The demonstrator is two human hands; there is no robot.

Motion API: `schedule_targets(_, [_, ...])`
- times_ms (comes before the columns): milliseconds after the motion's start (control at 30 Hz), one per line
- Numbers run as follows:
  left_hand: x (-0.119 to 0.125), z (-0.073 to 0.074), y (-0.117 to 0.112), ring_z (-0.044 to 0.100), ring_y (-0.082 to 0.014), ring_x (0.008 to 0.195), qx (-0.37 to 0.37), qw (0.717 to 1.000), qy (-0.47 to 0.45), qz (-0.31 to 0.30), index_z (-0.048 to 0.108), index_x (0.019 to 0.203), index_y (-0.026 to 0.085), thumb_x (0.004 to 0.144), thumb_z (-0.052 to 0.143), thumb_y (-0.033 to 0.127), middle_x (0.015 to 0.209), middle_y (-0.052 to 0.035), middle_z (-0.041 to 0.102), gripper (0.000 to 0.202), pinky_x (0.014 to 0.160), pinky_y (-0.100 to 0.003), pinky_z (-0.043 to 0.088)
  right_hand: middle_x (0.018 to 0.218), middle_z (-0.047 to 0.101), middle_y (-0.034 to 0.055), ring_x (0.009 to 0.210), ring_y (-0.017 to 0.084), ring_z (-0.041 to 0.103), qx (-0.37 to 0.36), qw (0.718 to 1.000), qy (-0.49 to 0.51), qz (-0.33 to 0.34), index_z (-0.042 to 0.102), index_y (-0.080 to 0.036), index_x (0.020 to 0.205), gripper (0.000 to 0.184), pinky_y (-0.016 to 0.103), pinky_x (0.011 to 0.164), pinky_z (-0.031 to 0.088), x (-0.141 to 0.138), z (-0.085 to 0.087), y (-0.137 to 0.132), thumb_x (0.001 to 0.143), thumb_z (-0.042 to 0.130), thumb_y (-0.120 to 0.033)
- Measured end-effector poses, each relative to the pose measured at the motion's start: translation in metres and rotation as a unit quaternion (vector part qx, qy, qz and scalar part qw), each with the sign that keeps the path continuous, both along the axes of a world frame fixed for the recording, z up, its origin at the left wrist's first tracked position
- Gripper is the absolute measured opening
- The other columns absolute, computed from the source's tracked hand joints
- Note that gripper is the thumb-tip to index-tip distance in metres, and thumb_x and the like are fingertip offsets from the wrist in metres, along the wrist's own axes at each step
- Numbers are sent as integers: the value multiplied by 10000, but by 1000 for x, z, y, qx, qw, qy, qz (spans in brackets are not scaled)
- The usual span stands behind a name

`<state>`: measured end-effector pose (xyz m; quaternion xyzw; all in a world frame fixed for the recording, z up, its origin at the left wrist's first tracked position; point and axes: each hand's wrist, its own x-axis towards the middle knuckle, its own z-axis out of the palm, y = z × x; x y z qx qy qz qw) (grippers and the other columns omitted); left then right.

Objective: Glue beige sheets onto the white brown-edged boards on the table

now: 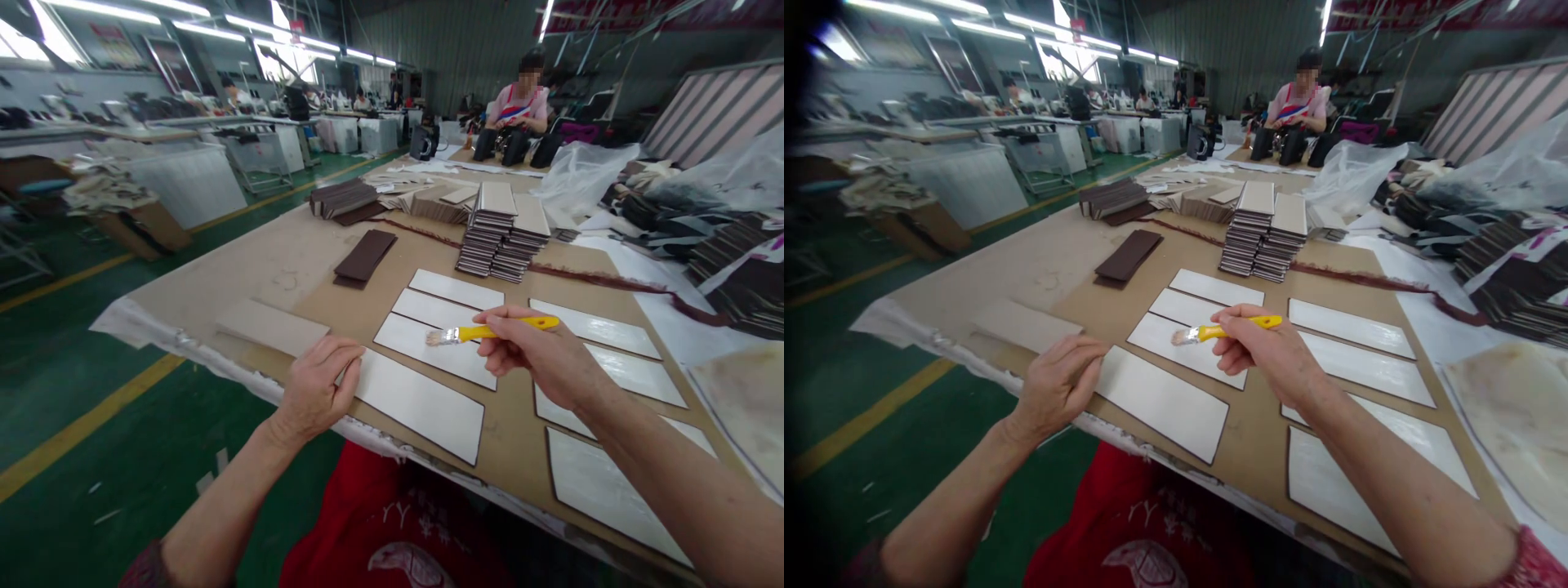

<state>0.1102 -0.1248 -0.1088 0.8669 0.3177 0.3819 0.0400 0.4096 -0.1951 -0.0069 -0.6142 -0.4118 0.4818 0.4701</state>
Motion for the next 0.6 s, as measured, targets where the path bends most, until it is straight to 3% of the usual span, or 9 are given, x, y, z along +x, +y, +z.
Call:
schedule_targets(133, [-17, -10, -14, 605, -218, 1017, -68, 996, 38, -37, 630, 1065, 187, 921, 532, 132, 1084, -96, 636, 183, 929, -398, 503, 664, 691, 36, 505, 119, 638, -31, 998, 38, 35, 674, -153, 905, 130, 189, 480, 541, -32, -9, 7, 887, 586, -248])
schedule_targets(267, [-22, -21, -15, 590, -239, 1073, -89, 994, 51, -45, 629, 1106, 196, 908, 565, 164, 1143, -105, 629, 210, 971, -436, 486, 672, 696, 33, 502, 121, 646, -44, 997, 47, 50, 657, -156, 861, 139, 204, 484, 555, -57, -16, 16, 906, 587, -268])
schedule_targets(600, [-24, -24, -12, 598, -236, 1051, -106, 992, 32, -61, 654, 1099, 197, 925, 575, 204, 1120, -109, 639, 191, 939, -432, 506, 697, 696, 31, 547, 137, 679, -9, 994, 52, 93, 647, -144, 911, 128, 215, 507, 570, -86, -39, 31, 899, 625, -270])
